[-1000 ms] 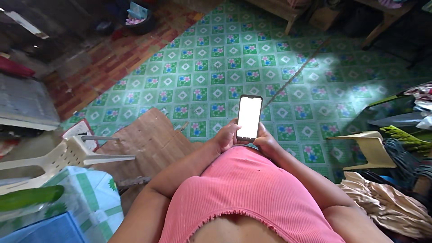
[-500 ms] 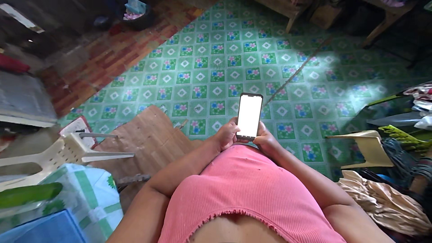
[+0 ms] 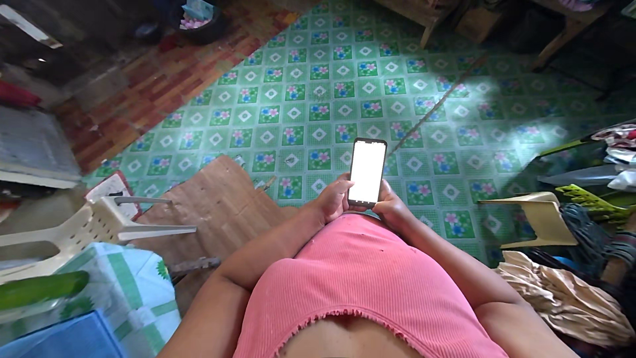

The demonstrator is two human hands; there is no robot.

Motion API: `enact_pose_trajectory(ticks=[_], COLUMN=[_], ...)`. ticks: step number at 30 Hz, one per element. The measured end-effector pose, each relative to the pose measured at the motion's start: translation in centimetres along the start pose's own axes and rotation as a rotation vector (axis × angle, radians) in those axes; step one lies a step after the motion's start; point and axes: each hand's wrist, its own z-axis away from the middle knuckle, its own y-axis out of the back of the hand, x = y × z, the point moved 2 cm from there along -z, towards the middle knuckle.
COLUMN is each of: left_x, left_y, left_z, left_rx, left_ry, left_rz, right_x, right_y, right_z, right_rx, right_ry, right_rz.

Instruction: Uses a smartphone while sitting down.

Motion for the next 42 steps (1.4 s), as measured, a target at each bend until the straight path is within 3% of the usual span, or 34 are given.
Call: enact_pose_trajectory(ticks=[42], left_x=[0.19], left_y=[-0.43], left_z=[0.62], left_rx=[-0.084], left_ry=[-0.007], left_rz=[0.007], right_x=[-0.25], right_y=[-0.19], right_z=[0.47], right_rx=[-0.062], right_ry=[0.016], right_rz=[0.04])
